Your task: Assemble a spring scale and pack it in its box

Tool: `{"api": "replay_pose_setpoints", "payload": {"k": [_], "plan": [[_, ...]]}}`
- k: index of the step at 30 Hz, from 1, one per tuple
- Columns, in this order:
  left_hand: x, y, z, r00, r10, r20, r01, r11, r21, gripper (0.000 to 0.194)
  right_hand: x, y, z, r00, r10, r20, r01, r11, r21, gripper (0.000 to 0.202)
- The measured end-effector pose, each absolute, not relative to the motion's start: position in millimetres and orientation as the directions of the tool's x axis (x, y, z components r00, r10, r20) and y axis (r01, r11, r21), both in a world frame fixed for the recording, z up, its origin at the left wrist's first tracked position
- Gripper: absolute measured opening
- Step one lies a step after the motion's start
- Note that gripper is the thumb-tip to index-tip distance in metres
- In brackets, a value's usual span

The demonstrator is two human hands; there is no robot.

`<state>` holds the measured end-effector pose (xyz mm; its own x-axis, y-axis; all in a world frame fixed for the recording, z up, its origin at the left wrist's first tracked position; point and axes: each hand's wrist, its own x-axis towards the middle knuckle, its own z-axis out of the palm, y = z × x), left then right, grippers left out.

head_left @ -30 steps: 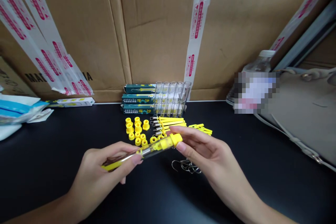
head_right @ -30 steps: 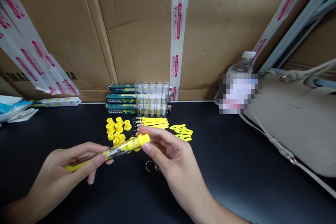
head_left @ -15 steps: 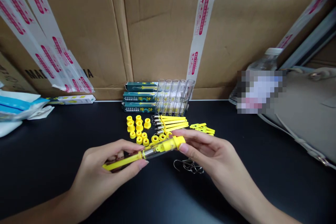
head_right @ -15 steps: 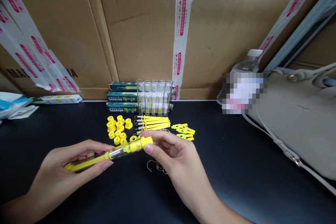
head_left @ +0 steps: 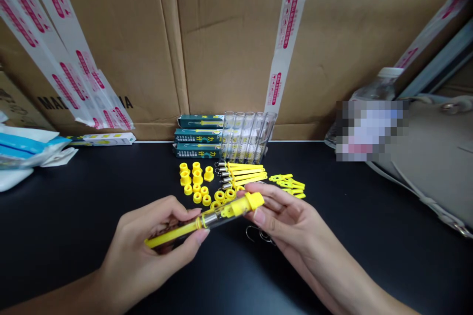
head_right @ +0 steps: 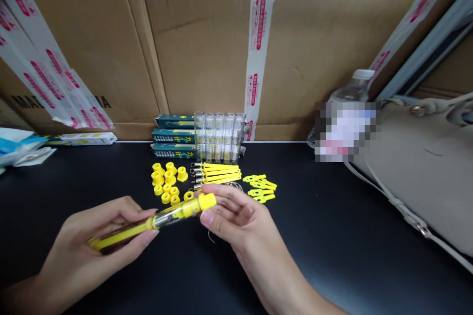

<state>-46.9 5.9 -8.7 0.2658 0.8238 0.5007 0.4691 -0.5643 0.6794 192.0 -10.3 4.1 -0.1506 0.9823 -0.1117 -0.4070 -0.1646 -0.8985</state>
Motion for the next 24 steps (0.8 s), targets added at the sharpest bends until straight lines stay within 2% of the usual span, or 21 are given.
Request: {"api": "replay_pose_setpoints", "payload": {"k": [11,19,24], "plan": [[-46.5,4.6,-6.0,0.25,0.896,0.368,0.427,-0.443,0.788,0.018,185.6,-10.7,1.5,-0.124,0.977,-0.176,-0.468,-0.214,-0.858,0.037],[-43.3,3.7,-3.4,0.21,0.911,0.355,0.42,-0.412,0.809,0.018,180.1,-11.4,0.8,-0.086,0.975,-0.206,-0.493,-0.221,-0.841,0.04],[-36.3,-0.5,4.3,0.095,0.945,0.312,0.431,-0.321,0.843,0.021,179.1,-11.1,1.4,-0.1,0.981,-0.166,-0.49,-0.194,-0.85,0.041]]}}
